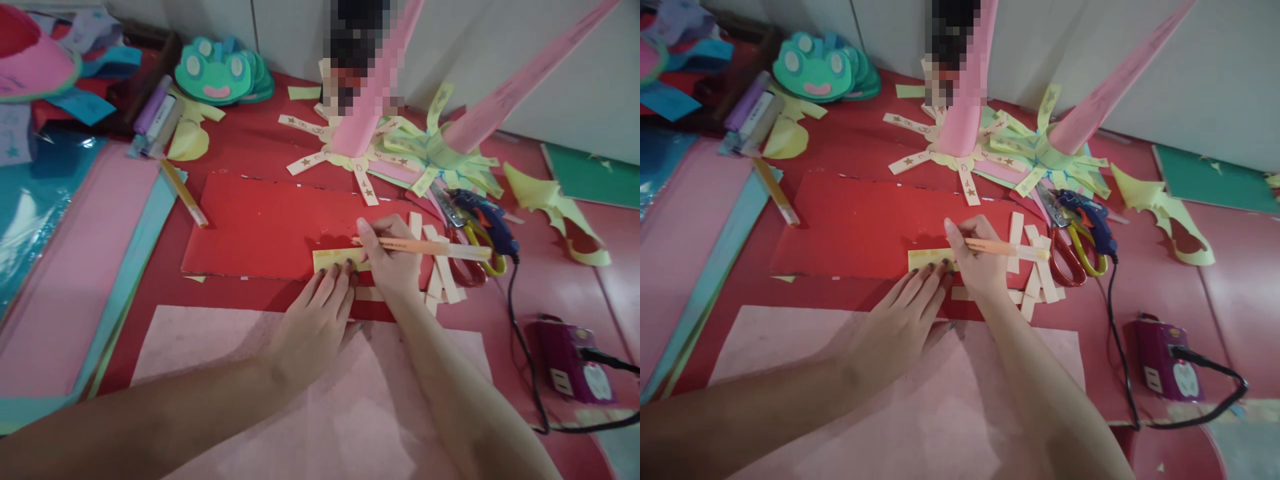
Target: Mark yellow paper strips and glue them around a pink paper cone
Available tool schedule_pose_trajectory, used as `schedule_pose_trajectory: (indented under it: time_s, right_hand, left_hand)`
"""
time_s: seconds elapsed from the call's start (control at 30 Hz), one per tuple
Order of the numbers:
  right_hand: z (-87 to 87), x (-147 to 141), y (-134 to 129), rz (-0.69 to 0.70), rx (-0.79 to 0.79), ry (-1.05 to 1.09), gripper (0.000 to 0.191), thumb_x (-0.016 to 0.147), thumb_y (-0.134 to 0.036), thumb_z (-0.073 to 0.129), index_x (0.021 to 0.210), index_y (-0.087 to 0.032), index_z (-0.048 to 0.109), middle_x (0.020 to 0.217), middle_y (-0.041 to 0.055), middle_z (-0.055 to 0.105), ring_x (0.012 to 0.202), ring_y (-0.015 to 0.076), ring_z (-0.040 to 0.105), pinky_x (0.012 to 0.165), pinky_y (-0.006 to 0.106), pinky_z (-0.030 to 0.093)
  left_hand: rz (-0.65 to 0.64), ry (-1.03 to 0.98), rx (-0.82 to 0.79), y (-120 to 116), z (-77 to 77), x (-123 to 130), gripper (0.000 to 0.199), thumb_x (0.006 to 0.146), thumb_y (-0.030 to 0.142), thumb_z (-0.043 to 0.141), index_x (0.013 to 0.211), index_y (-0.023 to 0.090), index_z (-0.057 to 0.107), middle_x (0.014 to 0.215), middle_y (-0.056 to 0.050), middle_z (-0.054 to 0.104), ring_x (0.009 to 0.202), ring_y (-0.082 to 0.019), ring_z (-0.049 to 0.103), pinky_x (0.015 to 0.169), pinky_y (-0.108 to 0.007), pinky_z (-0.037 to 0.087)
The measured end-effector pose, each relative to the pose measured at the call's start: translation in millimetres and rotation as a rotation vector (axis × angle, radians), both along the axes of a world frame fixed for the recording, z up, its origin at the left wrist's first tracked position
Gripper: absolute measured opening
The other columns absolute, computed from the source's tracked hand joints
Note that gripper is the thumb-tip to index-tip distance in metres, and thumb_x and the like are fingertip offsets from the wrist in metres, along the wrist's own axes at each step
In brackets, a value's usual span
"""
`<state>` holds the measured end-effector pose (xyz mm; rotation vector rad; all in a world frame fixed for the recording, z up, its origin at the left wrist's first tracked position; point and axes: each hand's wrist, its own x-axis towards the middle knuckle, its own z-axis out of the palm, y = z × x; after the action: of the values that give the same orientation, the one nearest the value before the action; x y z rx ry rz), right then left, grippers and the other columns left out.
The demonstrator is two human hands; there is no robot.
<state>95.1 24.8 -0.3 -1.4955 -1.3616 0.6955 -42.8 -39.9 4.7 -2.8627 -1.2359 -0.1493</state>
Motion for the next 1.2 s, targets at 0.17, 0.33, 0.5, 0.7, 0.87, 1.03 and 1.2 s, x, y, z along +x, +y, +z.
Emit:
schedule_pose_trajectory:
  time_s: [0.17,0.33,0.5,0.7,0.87,1.03,1.2]
  right_hand:
    - [-1.8,0.9,1.7,-0.005,-0.048,0.031,0.029,0.08,-0.041,0.056,0.062,-0.02,0.046,0.043,-0.0071,0.048,0.042,0.0079,0.05,0.045,0.021,0.041]
    - [-0.2,-1.4,-3.4,-0.042,0.008,-0.058,0.032,0.078,-0.043,0.058,0.059,-0.019,0.046,0.045,-0.0059,0.048,0.041,0.0065,0.044,0.041,0.021,0.034]
    - [-0.3,-4.7,-5.6,0.05,-0.033,-0.006,0.038,0.08,-0.041,0.056,0.054,-0.02,0.038,0.044,-0.0075,0.039,0.04,0.005,0.037,0.041,0.02,0.032]
    - [-3.1,-3.7,-0.1,0.078,-0.056,-0.043,0.04,0.079,-0.032,0.054,0.05,-0.02,0.031,0.042,-0.0088,0.03,0.039,0.0046,0.029,0.038,0.019,0.027]
    - [-4.6,-3.3,-0.4,0.102,-0.078,-0.074,0.038,0.081,-0.033,0.052,0.051,-0.02,0.032,0.042,-0.0084,0.031,0.04,0.0053,0.032,0.039,0.019,0.028]
    - [-4.8,-4.1,-1.0,0.111,-0.064,-0.128,0.037,0.08,-0.029,0.051,0.05,-0.02,0.029,0.043,-0.0083,0.029,0.041,0.005,0.028,0.039,0.019,0.025]
    - [-4.7,-4.4,-1.8,0.11,-0.08,-0.129,0.037,0.08,-0.03,0.051,0.051,-0.02,0.03,0.043,-0.0082,0.03,0.042,0.0053,0.029,0.039,0.019,0.025]
  left_hand:
    - [0.008,-0.038,-0.029,0.3,-1.3,0.6,0.048,0.094,0.034,0.026,0.125,0.005,0.048,0.135,-0.015,0.045,0.127,-0.028,0.038,0.104,-0.042,0.034]
    - [0.009,-0.03,-0.033,0.5,-1.5,0.3,0.047,0.094,0.032,0.026,0.127,0.005,0.046,0.136,-0.015,0.044,0.126,-0.028,0.04,0.104,-0.042,0.035]
    - [0.011,-0.039,-0.021,0.6,-2.0,0.2,0.047,0.094,0.032,0.026,0.127,0.004,0.045,0.135,-0.015,0.045,0.126,-0.028,0.04,0.103,-0.041,0.036]
    - [0.007,-0.028,-0.042,0.4,-1.1,0.2,0.044,0.093,0.029,0.027,0.124,0.005,0.048,0.13,-0.015,0.049,0.123,-0.028,0.043,0.102,-0.041,0.036]
    - [0.011,-0.03,-0.045,0.1,-2.5,0.8,0.044,0.093,0.03,0.028,0.124,0.005,0.048,0.13,-0.016,0.049,0.125,-0.028,0.041,0.104,-0.042,0.034]
    - [0.011,-0.035,-0.037,0.0,-2.5,0.7,0.044,0.093,0.03,0.029,0.123,0.005,0.048,0.13,-0.016,0.049,0.125,-0.028,0.041,0.103,-0.041,0.034]
    - [0.013,-0.044,-0.026,-0.5,-2.4,0.1,0.044,0.093,0.029,0.028,0.123,0.005,0.048,0.13,-0.015,0.049,0.124,-0.028,0.042,0.103,-0.041,0.035]
